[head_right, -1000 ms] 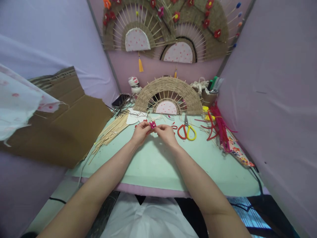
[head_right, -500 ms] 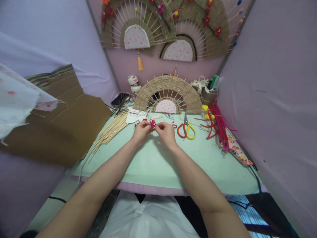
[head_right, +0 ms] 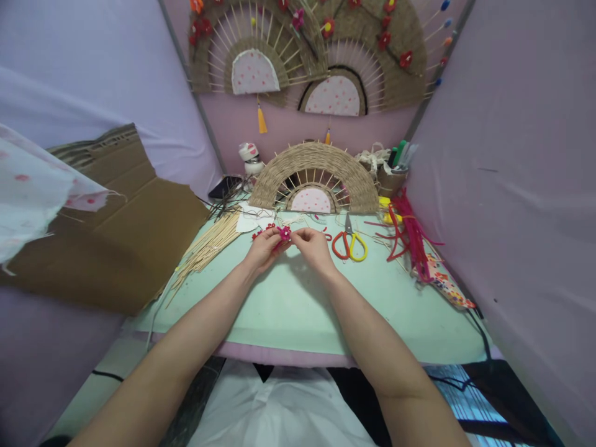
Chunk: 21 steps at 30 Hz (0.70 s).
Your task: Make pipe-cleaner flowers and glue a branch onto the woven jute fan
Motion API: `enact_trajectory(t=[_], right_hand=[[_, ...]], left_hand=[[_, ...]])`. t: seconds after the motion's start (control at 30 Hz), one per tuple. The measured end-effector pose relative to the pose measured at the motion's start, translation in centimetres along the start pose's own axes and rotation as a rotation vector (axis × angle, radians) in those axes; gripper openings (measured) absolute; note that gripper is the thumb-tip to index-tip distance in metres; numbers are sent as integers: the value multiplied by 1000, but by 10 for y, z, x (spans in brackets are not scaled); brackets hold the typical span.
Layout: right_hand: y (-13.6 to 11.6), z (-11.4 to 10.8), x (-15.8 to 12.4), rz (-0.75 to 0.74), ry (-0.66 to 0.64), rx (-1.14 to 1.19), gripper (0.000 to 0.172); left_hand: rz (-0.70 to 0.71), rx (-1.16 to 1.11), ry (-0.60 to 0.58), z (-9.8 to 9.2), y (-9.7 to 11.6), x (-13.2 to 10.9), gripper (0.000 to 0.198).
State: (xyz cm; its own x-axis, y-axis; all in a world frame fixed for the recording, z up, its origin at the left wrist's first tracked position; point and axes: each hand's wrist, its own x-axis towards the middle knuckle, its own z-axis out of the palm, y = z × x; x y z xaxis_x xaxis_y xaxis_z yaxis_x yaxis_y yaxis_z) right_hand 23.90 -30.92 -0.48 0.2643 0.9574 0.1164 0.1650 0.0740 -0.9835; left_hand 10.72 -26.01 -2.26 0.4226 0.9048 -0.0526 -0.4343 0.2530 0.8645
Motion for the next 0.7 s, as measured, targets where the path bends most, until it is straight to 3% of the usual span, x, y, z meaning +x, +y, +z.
enact_trajectory(t=[0.4,0.7], right_hand=[[-1,-9,4,-117,-48,-9,29],[1,-8,3,-187,-132,14,21]], left_hand=[[-51,7,-43,1,3,-3,25],[-111,-12,-67,0,4,-3,13]])
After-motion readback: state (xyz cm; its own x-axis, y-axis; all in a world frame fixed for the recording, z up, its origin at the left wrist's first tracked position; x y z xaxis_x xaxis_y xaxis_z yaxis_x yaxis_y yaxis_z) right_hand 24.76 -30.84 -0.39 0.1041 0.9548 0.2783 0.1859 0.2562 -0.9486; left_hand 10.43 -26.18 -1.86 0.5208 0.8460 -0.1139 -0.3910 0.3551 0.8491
